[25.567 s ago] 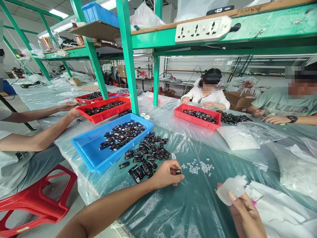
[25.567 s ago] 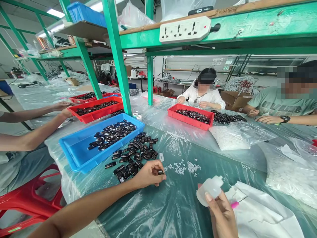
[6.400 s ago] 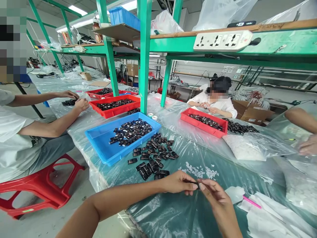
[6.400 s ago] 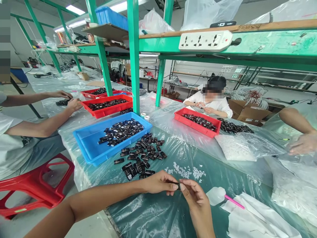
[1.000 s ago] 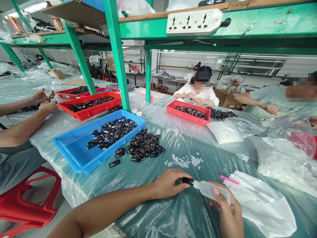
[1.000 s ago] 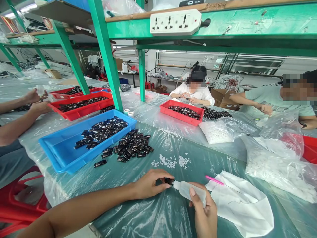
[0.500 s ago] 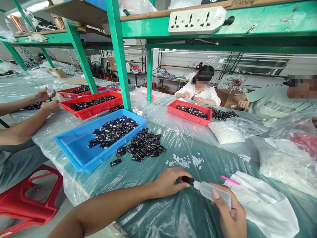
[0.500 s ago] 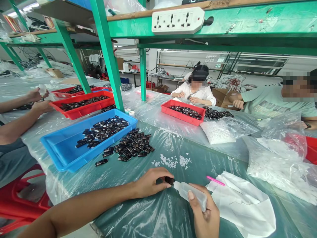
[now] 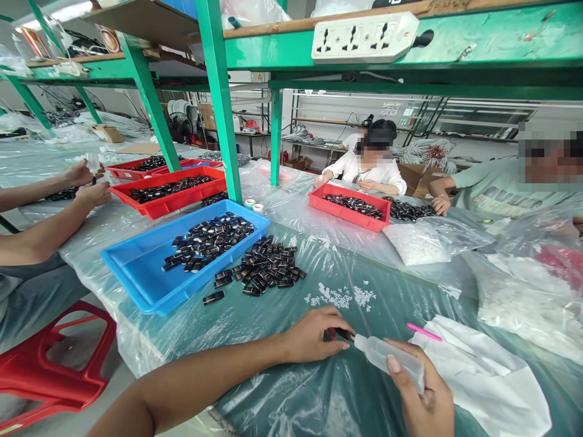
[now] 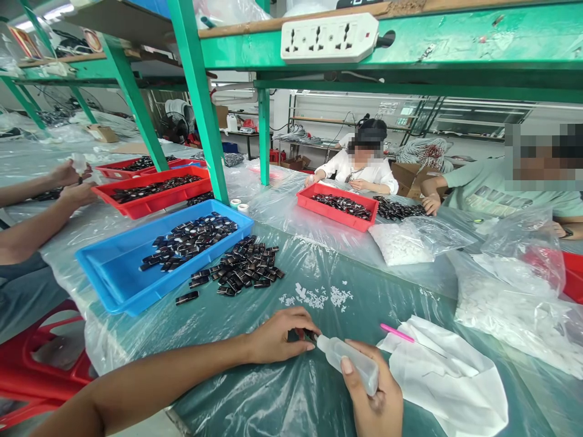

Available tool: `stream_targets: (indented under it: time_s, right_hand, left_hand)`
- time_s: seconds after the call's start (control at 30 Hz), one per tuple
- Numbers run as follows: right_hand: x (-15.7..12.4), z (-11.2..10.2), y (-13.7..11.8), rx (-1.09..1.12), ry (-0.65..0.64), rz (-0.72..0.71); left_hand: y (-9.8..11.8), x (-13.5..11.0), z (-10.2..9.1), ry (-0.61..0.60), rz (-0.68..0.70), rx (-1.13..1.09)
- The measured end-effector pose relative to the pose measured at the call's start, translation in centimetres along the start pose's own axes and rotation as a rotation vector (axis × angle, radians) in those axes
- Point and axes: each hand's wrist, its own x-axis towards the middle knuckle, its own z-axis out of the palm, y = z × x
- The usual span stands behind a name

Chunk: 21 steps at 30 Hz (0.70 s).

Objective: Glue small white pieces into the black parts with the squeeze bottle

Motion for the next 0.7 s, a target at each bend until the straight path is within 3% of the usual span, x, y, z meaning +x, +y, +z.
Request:
stream_targets:
  time_s: [0.2,0.57,0.7]
  right_hand:
    - [0.07,-0.21,-0.13,-0.035,0.018,-0.004]
    - [0.43,-0.19,-0.03,0.056,-0.032,0.092]
    - [0.65,-0.29,0.35,0.045,-0.028,0.065]
  left_hand:
    - [-0.19,0.07,0.02,-0.047,0.011,-0.025]
    - [-0.57,0.17,0.09,0.012,-0.022,-0.028]
    - [-0.37,0.16,0.00,0.016,-0.044,-0.008]
